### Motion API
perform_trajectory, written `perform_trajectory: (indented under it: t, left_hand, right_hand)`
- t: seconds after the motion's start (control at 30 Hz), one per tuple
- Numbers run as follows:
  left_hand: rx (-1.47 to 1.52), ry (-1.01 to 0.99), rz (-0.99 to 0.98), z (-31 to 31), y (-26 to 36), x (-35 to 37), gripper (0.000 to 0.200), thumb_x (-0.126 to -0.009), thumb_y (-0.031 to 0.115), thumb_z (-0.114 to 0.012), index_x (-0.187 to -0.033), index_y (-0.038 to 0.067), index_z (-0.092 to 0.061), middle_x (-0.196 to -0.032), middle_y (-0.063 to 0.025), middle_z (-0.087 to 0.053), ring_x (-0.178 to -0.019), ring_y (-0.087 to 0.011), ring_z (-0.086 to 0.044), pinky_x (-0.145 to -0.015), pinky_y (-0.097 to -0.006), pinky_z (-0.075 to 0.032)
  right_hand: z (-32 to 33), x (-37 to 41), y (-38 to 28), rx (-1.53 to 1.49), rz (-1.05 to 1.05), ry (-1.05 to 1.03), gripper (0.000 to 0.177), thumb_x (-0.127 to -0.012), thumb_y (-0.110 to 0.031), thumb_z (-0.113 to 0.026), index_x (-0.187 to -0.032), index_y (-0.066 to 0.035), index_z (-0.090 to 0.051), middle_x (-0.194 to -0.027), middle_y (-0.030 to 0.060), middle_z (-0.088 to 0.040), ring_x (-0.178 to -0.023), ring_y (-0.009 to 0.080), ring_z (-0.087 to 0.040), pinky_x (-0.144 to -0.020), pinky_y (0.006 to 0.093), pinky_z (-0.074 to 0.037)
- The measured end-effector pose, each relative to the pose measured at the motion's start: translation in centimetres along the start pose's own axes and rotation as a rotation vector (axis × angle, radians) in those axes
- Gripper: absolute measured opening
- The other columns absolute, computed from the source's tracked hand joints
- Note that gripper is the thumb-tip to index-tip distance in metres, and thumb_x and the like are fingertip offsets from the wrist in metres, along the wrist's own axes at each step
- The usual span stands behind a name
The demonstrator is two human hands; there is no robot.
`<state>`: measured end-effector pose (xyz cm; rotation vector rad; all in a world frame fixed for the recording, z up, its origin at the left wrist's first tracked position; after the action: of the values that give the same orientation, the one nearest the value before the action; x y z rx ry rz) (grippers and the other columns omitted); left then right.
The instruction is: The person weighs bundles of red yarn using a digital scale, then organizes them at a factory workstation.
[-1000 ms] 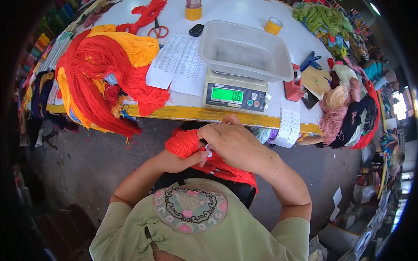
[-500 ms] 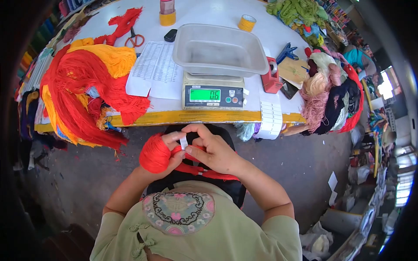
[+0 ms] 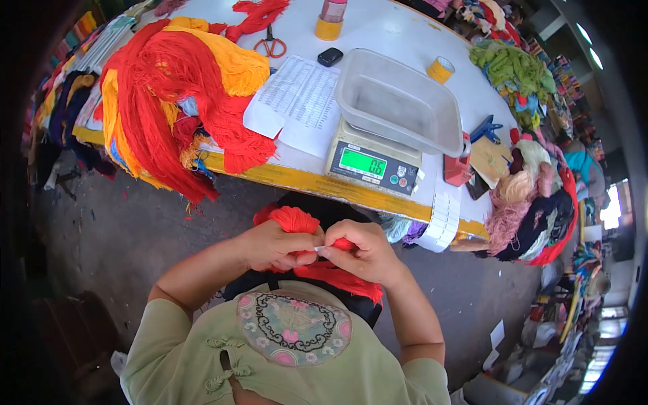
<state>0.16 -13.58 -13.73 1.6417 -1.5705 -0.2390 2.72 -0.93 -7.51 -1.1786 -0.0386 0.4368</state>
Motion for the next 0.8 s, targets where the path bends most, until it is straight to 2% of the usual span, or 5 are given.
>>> perform_trajectory:
  t: [0.23,0.6,0.7,0.77,0.8]
  left_hand:
    - [-0.724,0.32,-0.921,-1.3,3.6,1.7,0.008,-0.093,0.008,-0.06,-0.093,0.001,-0.061,-0.082,-0.0062,-0.065,-0.075,-0.0144,-0.063,-0.068,-0.0293,-0.05]
    - [-0.672,0.396,-0.837,0.7,3.3,1.1,0.008,-0.085,0.002,-0.07,-0.088,0.001,-0.063,-0.082,-0.0078,-0.065,-0.074,-0.0164,-0.064,-0.068,-0.03,-0.051]
    - [-0.86,0.372,-0.865,1.9,5.2,4.3,0.014,-0.079,0.001,-0.075,-0.084,0.003,-0.063,-0.077,-0.0073,-0.065,-0.07,-0.014,-0.063,-0.062,-0.0295,-0.05]
    - [-0.372,0.152,-0.335,2.6,5.5,7.5,0.025,-0.088,0.012,-0.069,-0.111,0.002,-0.067,-0.083,-0.0049,-0.07,-0.061,-0.0081,-0.061,-0.05,-0.0215,-0.044]
    - [-0.447,0.179,-0.268,3.0,5.8,9.4,0.05,-0.088,0.039,-0.067,-0.116,-0.003,-0.065,-0.077,-0.0107,-0.071,-0.048,-0.0087,-0.058,-0.039,-0.0198,-0.036]
  right_hand:
    - [-0.4,1.0,1.5,-0.166,-0.118,0.303,0.033,-0.086,0.004,-0.068,-0.112,-0.004,-0.049,-0.078,0.0032,-0.062,-0.068,0.0046,-0.054,-0.061,0.0203,-0.042]
    - [-1.3,3.2,3.1,-0.173,-0.373,0.135,0.051,-0.085,0.006,-0.066,-0.129,-0.005,-0.043,-0.089,0.003,-0.06,-0.079,0.0063,-0.054,-0.072,0.0218,-0.044]
    - [0.1,7.8,5.7,-0.125,-0.471,-0.152,0.027,-0.091,-0.012,-0.068,-0.113,-0.001,-0.056,-0.1,0.0052,-0.065,-0.087,0.009,-0.059,-0.079,0.0236,-0.048]
    - [2.9,12.3,7.3,-0.368,-0.739,-0.176,0.022,-0.093,-0.021,-0.068,-0.097,0.0,-0.063,-0.089,0.0029,-0.064,-0.076,0.0081,-0.057,-0.068,0.0237,-0.047]
    - [4.3,15.2,9.0,-0.476,-0.781,-0.142,0.022,-0.092,-0.023,-0.068,-0.095,-0.001,-0.065,-0.083,0.0018,-0.062,-0.071,0.0076,-0.054,-0.063,0.0235,-0.044]
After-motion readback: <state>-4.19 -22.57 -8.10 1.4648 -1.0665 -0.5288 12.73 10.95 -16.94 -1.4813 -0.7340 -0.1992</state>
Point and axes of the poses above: each hand's wrist, its own x-axis away from the middle knuckle, its own z-axis out of the back of the hand, y = z × x, the point moved 7 cm from there along -x, towards the middle knuckle
